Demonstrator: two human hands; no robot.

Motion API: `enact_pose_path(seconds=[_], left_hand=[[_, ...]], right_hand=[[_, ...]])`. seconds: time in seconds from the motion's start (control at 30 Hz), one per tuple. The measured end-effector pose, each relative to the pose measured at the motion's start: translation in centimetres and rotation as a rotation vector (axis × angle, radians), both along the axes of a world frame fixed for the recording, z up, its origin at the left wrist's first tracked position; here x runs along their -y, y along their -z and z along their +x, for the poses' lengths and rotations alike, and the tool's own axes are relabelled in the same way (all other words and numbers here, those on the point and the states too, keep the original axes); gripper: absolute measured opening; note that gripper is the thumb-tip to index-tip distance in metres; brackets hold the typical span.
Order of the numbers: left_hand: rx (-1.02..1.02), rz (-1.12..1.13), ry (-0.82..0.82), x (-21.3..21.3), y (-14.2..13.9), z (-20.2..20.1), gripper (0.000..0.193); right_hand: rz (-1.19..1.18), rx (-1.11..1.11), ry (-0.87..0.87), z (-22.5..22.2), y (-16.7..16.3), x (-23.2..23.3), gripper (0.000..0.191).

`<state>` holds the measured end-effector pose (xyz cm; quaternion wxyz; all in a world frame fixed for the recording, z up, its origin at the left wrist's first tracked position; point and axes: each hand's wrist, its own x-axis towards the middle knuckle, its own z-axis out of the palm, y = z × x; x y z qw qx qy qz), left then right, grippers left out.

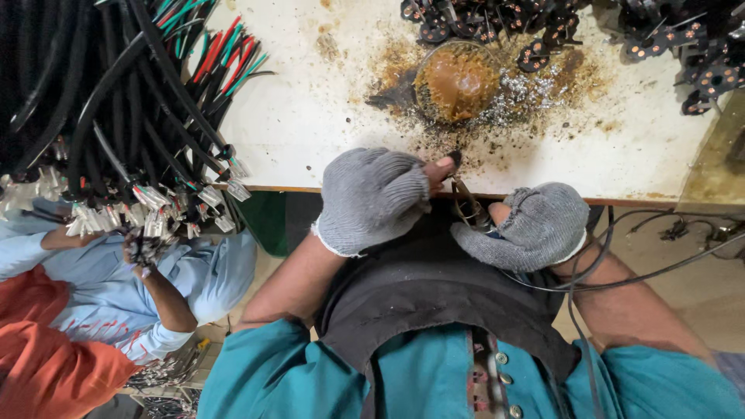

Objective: The person solders electrical wire connections at a workbench. They hold a red wire against a component with one hand, dip it in flux, and apply a soldering iron to the joint, repeating the process on successive wire assemblies and setting finished pieces aside.

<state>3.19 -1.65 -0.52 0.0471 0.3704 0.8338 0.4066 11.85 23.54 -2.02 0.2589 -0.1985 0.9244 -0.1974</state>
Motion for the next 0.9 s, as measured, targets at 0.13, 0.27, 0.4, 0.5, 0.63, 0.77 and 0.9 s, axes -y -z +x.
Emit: enact_pose_path(seconds=[0.13,0.27,0.4,0.5,0.63,0.77,0.9], left_hand=[[-0.009,-0.006,-0.073,-0.3,0.2,0.2,0.038],[0.027,0.030,-0.006,0.1,0.6,0.2,0.040],[0.007,-0.035,0.044,0.4,0.9,0.4,0.043],[0.030,0.047,-0.036,0.3,1.1,0.5,0.043],[0.038,0.015,0.038,0.4,0.8,0.3,0.047],[0.027,0.015,0.019,0.6,0.1,-0.1,0.056],[0.041,0.008,0.072,0.3,-0.4,-0.4,0.057]], right_hand=[[-0.236,0.075,0.086,0.5,0.3,-0.7,0.031],[-0.434,0.001,0.145,0.8,0.3,-1.1,0.027],[-0.171,0.321,0.345,1.0,0.3,-1.3,0.038],[-0.191,0.092,0.283,1.1,0.3,-1.3,0.053],[-0.177,0.206,0.285,1.1,0.1,-1.1,0.044],[-0.216,-0.076,0.073,1.0,0.0,-0.6,0.034],[-0.264,-0.352,-0.101,0.3,-0.2,-0.5,0.018]])
